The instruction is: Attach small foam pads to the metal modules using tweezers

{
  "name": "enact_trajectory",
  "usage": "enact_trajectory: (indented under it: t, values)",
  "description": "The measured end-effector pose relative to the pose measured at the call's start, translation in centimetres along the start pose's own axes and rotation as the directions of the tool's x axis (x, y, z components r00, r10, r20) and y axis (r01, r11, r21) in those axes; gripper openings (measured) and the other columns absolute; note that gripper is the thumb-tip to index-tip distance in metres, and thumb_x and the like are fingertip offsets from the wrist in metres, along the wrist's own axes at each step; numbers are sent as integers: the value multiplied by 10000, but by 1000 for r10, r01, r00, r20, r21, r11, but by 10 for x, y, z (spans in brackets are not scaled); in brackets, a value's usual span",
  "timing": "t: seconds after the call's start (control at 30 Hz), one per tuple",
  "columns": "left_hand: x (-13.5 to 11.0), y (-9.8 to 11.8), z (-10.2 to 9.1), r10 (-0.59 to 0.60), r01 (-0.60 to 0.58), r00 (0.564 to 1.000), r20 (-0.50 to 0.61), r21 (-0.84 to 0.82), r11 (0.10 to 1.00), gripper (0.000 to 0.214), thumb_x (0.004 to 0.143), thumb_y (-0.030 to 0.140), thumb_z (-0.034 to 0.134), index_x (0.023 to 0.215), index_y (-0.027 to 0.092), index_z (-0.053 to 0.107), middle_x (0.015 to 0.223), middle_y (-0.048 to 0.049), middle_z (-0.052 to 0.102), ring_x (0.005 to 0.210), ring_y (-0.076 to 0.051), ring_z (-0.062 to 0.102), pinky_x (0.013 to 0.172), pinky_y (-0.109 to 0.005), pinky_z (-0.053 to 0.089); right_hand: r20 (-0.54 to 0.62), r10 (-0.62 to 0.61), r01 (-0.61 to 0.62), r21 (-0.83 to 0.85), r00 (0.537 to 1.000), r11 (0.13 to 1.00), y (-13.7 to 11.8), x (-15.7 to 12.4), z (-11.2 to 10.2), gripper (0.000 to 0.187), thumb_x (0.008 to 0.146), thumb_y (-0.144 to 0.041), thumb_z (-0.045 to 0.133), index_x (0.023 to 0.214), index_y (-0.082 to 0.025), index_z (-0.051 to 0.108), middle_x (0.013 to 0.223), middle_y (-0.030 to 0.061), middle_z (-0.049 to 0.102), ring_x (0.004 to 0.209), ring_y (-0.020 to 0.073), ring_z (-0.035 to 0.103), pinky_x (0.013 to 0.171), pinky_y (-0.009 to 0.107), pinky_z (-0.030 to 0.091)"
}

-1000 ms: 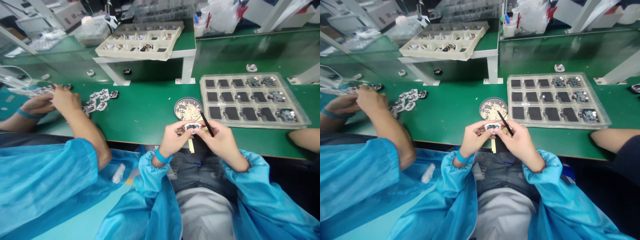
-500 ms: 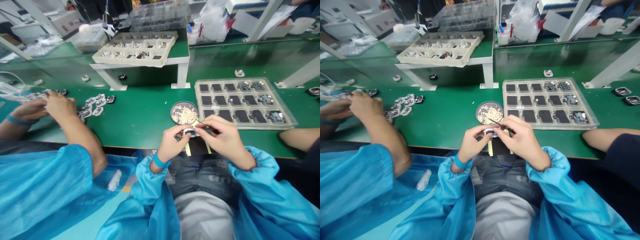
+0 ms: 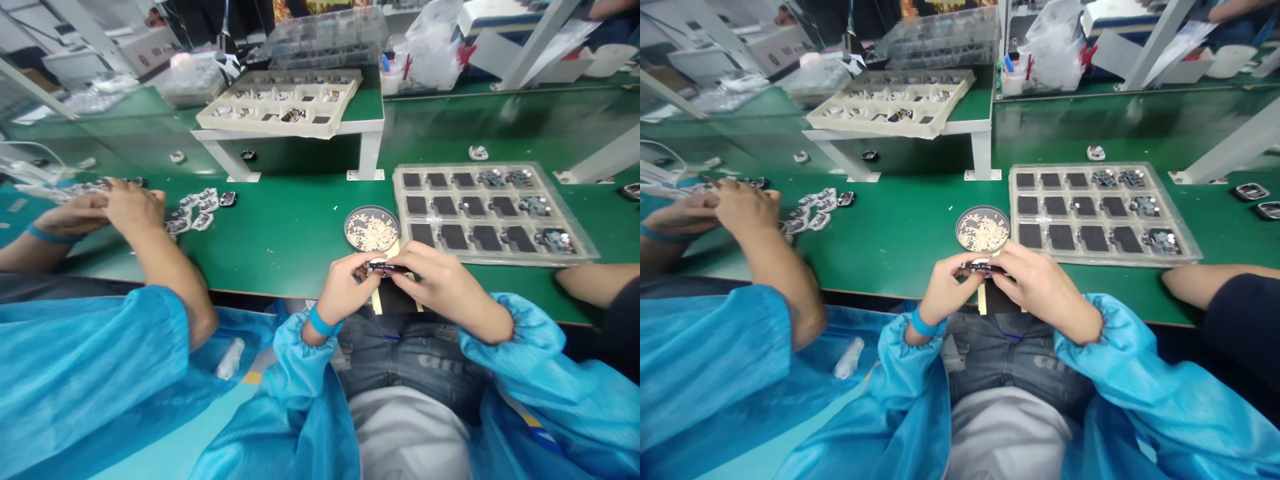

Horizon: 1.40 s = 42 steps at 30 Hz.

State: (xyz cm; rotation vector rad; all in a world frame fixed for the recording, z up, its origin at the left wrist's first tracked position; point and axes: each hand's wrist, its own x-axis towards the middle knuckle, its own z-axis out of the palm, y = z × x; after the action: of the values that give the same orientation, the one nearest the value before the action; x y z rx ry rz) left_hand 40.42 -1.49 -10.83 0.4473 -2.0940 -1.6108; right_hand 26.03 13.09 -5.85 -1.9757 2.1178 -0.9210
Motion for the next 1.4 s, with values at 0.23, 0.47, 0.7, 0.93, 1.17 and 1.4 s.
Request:
enact_trajectory:
  t: [0.23, 0.47, 0.7, 0.93, 1.17, 1.4]
  values:
    - [2, 4, -3, -140, 136, 990, -4, -237, 962, 131, 850, 225, 644, 958, 152, 659, 793, -12, 667, 665, -120, 638, 626, -222, 510, 56, 91, -100, 177, 994, 979, 10, 39, -16, 241, 1012, -392, 562, 1028, -167, 647, 952, 57, 671, 835, 146, 618, 742, 252, 474]
    - [1, 5, -9, -195, 168, 980, -45, -350, 922, 105, 804, 250, 576, 861, 176, 528, 638, 26, 610, 532, -87, 533, 509, -187, 394, 74, 366, -324, -328, 928, 887, 27, 80, -22, 289, 1012, -316, 498, 932, -143, 715, 971, 122, 702, 820, 193, 611, 727, 296, 404]
    - [59, 8, -52, -226, 230, 959, -172, 6, 973, 213, 799, 302, 702, 930, 135, 684, 820, -59, 713, 675, -133, 632, 643, -247, 493, -71, 391, -374, 176, 918, 911, 22, -15, -34, 360, 973, -472, 586, 824, -168, 709, 774, 34, 685, 704, 150, 588, 656, 266, 423]
    - [191, 5, -101, -275, 351, 871, -407, 124, 928, 235, 813, 174, 725, 1022, 76, 684, 836, -106, 710, 634, -166, 615, 653, -292, 473, 187, 523, -544, 467, 832, 697, 31, -74, -13, 489, 940, -632, 574, 996, -190, 776, 1056, 62, 763, 986, 260, 696, 868, 346, 518]
    - [176, -11, -83, -172, 321, 790, -588, 157, 934, 240, 918, 163, 515, 1112, 85, 634, 864, -67, 652, 668, -125, 579, 677, -252, 467, 155, 510, -488, 609, 846, 626, 32, -76, -19, 512, 923, -649, 587, 979, -181, 788, 1051, 82, 755, 1003, 242, 689, 873, 323, 543]
    - [149, 36, -20, -83, 129, 976, -203, 225, 966, 216, 863, 340, 657, 890, 133, 715, 630, -6, 572, 537, -108, 506, 530, -234, 397, 291, 515, -444, 873, 806, 200, 57, -87, -19, 586, 903, -709, 574, 918, -139, 712, 727, 14, 557, 547, 78, 475, 494, 207, 406]
